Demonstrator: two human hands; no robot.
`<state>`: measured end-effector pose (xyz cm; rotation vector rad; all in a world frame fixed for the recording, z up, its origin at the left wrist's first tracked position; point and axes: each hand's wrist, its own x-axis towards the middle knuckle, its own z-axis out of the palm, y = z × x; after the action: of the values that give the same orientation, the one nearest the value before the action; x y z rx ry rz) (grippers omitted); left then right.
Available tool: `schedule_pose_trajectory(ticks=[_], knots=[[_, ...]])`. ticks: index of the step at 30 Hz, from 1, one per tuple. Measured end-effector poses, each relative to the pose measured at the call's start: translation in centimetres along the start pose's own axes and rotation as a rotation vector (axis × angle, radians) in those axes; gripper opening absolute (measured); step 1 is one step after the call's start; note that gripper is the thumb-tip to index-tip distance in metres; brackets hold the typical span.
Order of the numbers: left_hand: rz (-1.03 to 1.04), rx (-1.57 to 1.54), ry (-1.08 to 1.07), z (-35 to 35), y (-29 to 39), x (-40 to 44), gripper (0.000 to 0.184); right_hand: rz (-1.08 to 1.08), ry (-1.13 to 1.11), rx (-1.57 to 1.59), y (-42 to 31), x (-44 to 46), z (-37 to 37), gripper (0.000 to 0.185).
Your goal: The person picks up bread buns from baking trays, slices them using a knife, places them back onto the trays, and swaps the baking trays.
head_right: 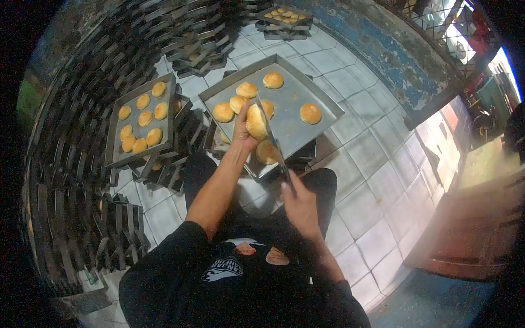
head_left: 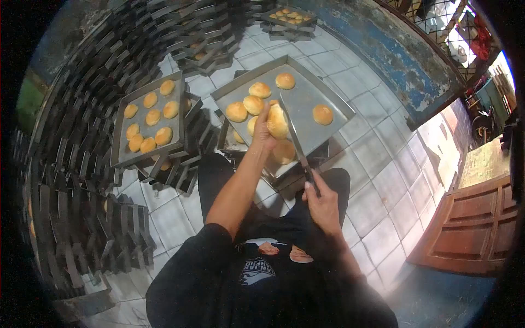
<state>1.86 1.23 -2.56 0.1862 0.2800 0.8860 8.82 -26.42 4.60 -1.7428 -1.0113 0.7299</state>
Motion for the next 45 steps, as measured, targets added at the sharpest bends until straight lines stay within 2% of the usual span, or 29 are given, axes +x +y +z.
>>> schedule_pose_trajectory(ticks=[3, 4, 7, 11, 15, 16, 19, 21, 23, 27, 29, 32, 35, 37, 39, 41, 43, 45], knots=[[0.022, 0.175, 0.052, -0.2, 0.1, -0.7, 0.033, 0.06, -0.024, 0.011, 2.1, -0.7, 0.0, 0.047], [-0.007, 0.256, -0.001, -0.3, -0.7, -1.5, 0.03, 0.068, 0.003, 0.023, 0.7, -0.1, -0.1, 0.046], [-0.007, 0.246, -0.064, 0.2, -3.8, -2.4, 0.027, 0.08, 0.001, 0.036, -2.3, 2.6, -0.5, 0.045], [-0.003, 0.195, -0.018, -0.3, -0.8, -1.0, 0.023, 0.026, -0.048, 0.0, -2.5, 1.0, -0.8, 0.047], [-0.003, 0.363, -0.048, -1.1, -0.4, -2.0, 0.032, 0.113, -0.05, 0.103, -0.4, -0.4, 0.0, 0.046], [-0.066, 0.382, -0.11, -1.0, -1.2, -2.5, 0.033, 0.052, -0.021, 0.15, -0.7, 0.3, 0.2, 0.045], [-0.081, 0.288, -0.085, 1.9, -3.2, -4.2, 0.033, 0.075, -0.073, 0.105, -2.4, 3.4, -0.4, 0.045], [-0.052, 0.243, -0.128, 0.7, -2.1, -2.4, 0.034, 0.082, -0.094, 0.054, -2.4, 2.9, -0.8, 0.045], [-0.04, 0.242, -0.08, -2.2, -0.1, -0.5, 0.026, 0.091, -0.124, 0.002, -1.7, 1.4, -0.9, 0.045], [-0.048, 0.322, -0.023, -0.9, 0.2, -2.6, 0.021, 0.181, -0.152, 0.105, -0.7, -1.3, -0.4, 0.047], [-0.105, 0.311, -0.046, -1.9, -2.0, -2.7, 0.02, 0.118, -0.099, 0.09, -1.1, 0.6, 0.0, 0.046], [-0.08, 0.348, -0.091, -1.6, -3.9, -2.7, 0.024, 0.127, -0.107, 0.049, -2.4, 3.6, -0.3, 0.045], [-0.005, 0.353, -0.049, -0.3, -1.3, -2.2, 0.021, 0.055, -0.115, -0.027, -2.0, 2.4, -0.6, 0.046], [0.011, 0.404, -0.042, -0.8, 0.3, -2.0, 0.021, 0.179, -0.144, 0.006, -1.0, -0.3, -0.8, 0.047], [0.013, 0.443, -0.094, -0.3, 0.7, -3.0, 0.023, 0.178, -0.151, 0.041, 0.2, -1.0, -0.4, 0.048], [-0.009, 0.522, -0.014, -1.4, -1.5, -3.6, 0.025, 0.112, -0.09, 0.068, 0.2, -0.3, 0.3, 0.046], [-0.115, 0.528, -0.123, -2.2, -3.3, -3.4, 0.029, 0.145, -0.092, 0.049, -1.0, 2.1, 0.1, 0.046], [-0.106, 0.541, -0.109, -1.9, -3.5, -3.1, 0.029, 0.016, -0.086, 0.032, -0.7, 3.8, 0.4, 0.045]])
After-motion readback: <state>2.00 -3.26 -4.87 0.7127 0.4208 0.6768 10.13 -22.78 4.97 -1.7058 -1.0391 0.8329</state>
